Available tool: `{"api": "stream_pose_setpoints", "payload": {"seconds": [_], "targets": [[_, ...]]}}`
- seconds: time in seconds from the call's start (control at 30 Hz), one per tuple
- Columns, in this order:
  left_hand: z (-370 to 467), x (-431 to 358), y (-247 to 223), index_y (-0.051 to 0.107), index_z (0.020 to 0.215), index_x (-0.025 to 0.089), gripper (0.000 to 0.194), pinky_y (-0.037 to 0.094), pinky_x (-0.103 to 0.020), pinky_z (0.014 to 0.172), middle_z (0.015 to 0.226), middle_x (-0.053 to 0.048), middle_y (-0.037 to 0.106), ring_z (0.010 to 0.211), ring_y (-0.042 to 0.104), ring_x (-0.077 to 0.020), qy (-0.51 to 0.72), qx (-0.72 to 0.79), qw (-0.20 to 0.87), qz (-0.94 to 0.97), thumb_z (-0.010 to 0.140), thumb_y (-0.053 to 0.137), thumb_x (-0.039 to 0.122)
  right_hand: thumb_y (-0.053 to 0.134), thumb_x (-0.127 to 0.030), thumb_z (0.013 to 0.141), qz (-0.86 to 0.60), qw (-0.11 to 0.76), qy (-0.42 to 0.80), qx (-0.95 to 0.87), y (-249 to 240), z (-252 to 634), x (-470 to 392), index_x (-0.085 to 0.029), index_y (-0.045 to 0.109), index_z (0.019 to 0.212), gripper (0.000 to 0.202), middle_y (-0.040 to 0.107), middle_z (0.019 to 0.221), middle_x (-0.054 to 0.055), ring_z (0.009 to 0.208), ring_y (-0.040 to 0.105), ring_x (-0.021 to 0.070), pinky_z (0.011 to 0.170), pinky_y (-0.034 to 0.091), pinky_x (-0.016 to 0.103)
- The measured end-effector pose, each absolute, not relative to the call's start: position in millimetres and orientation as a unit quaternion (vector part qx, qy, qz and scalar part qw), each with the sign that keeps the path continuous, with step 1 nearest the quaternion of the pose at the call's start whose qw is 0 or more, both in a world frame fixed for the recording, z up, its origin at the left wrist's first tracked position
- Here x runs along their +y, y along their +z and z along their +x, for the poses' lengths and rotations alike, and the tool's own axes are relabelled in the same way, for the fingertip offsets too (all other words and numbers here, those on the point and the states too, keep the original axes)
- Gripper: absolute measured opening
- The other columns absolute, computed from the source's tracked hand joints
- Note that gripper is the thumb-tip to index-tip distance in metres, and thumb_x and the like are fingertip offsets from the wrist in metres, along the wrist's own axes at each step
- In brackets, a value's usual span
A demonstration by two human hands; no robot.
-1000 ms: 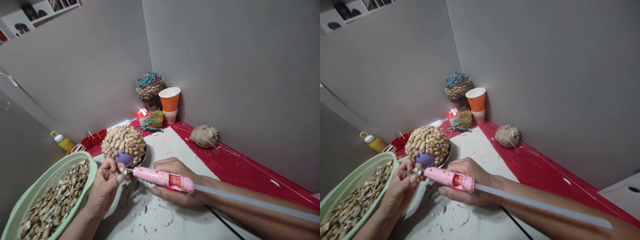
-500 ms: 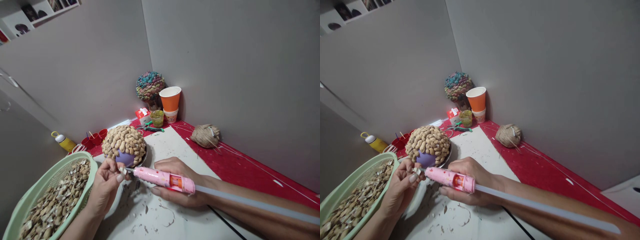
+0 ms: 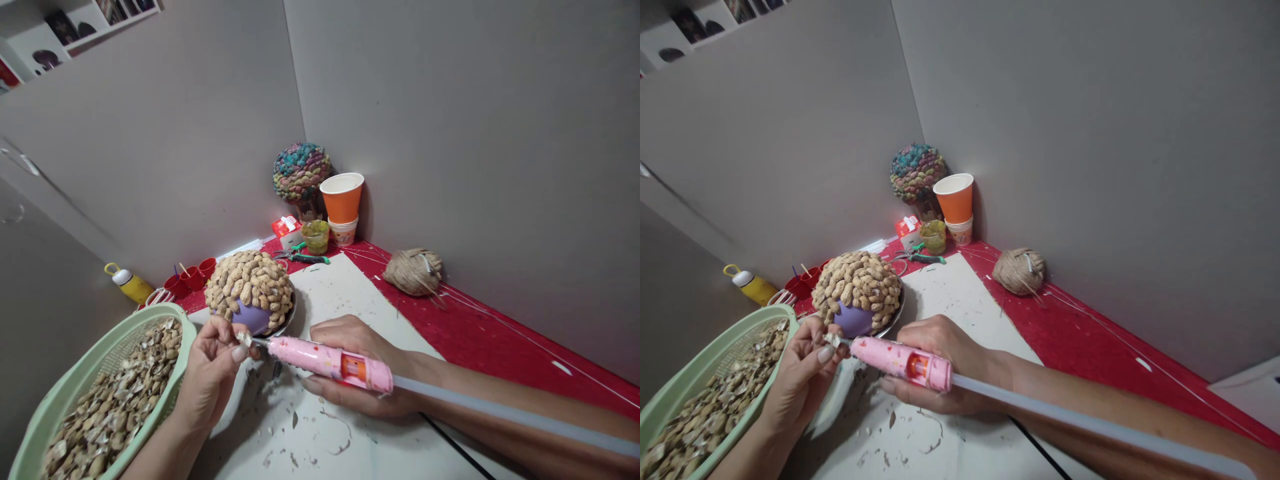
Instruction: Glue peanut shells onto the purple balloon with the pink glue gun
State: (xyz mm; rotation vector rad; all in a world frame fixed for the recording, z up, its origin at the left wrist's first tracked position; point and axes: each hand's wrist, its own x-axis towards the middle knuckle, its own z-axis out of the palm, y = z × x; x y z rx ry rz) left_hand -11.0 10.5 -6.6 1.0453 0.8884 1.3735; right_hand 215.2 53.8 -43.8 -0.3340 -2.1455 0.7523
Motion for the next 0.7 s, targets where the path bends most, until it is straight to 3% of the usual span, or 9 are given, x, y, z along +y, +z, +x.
{"api": "stream_pose_setpoints", "payload": {"seconds": [0.7], "targets": [[-10.0, 12.0, -7.6, 0.051, 0.073, 0.019, 0.036, 0.047, -0.019, 0.063, 0.076, 0.002, 0.066, 0.064, 0.059, -0.0094, 0.584, 0.4, 0.549, 0.444, 0.065, 0.085, 0.018, 0.056, -0.033, 0.088, -0.123, 0.419, 0.271, -0.858, -43.5, 213.5, 53.8, -0.021, 0.034, 0.065, 0.033, 0.037, 0.059, -0.005, 0.051, 0.036, 0.0097, 0.052, 0.029, 0.026]]}}
